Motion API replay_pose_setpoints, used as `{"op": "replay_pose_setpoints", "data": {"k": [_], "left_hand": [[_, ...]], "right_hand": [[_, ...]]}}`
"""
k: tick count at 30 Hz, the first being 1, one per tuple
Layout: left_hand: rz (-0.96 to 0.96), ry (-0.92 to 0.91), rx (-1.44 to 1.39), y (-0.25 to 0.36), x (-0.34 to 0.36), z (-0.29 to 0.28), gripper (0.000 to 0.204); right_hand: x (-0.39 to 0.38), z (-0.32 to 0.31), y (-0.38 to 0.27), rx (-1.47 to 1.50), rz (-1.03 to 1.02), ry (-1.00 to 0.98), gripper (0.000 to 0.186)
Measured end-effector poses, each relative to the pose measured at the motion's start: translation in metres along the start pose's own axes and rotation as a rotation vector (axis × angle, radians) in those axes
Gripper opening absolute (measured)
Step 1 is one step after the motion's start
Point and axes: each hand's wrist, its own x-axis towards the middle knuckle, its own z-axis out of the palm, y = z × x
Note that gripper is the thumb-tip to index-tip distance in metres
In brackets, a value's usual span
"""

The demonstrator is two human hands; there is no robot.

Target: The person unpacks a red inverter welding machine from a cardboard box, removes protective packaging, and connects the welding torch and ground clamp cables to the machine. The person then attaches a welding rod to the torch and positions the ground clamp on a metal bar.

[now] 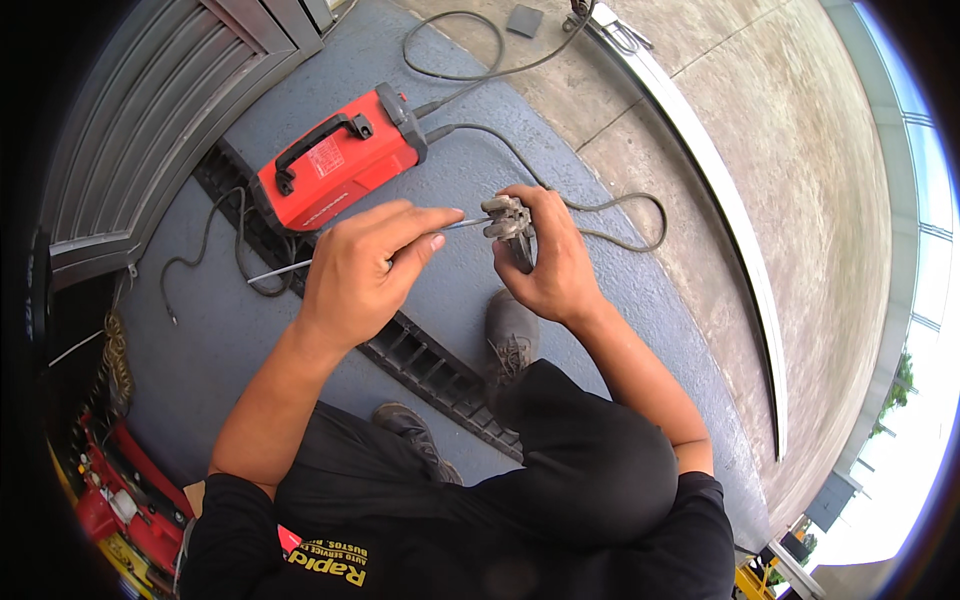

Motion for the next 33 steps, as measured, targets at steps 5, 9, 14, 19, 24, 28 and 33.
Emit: {"op": "replay_pose_setpoints", "data": {"k": [5, 9, 14, 19, 24, 28, 33], "left_hand": [[0.042, 0.039, -0.021, 0.0019, -0.0016, 0.0016, 0.023], [0.050, 0.058, 0.010, 0.0043, -0.0030, 0.0013, 0.024], [0.053, 0.080, 0.016, 0.0069, -0.0042, 0.0015, 0.023], [0.045, 0.095, 0.043, 0.0082, -0.0057, 0.0029, 0.023], [0.033, 0.094, 0.102, 0.0093, -0.0073, 0.0014, 0.022], [0.029, 0.097, 0.124, 0.0090, -0.0081, 0.0001, 0.020], [0.028, 0.078, 0.155, 0.0066, -0.0079, 0.0011, 0.020]], "right_hand": [[-0.0023, 0.0015, 0.0019, -0.035, -0.010, 0.005, 0.050], [-0.0040, -0.0005, 0.0022, 0.006, 0.062, -0.051, 0.047], [-0.0069, -0.0025, 0.0000, 0.119, 0.149, -0.101, 0.050], [-0.0088, -0.0026, -0.0001, 0.214, 0.139, -0.134, 0.044], [-0.0073, -0.0021, -0.0018, 0.197, 0.114, -0.151, 0.038], [-0.0080, -0.0032, -0.0056, 0.242, 0.176, -0.156, 0.036], [-0.0075, -0.0034, -0.0056, 0.203, 0.168, -0.184, 0.038]]}}
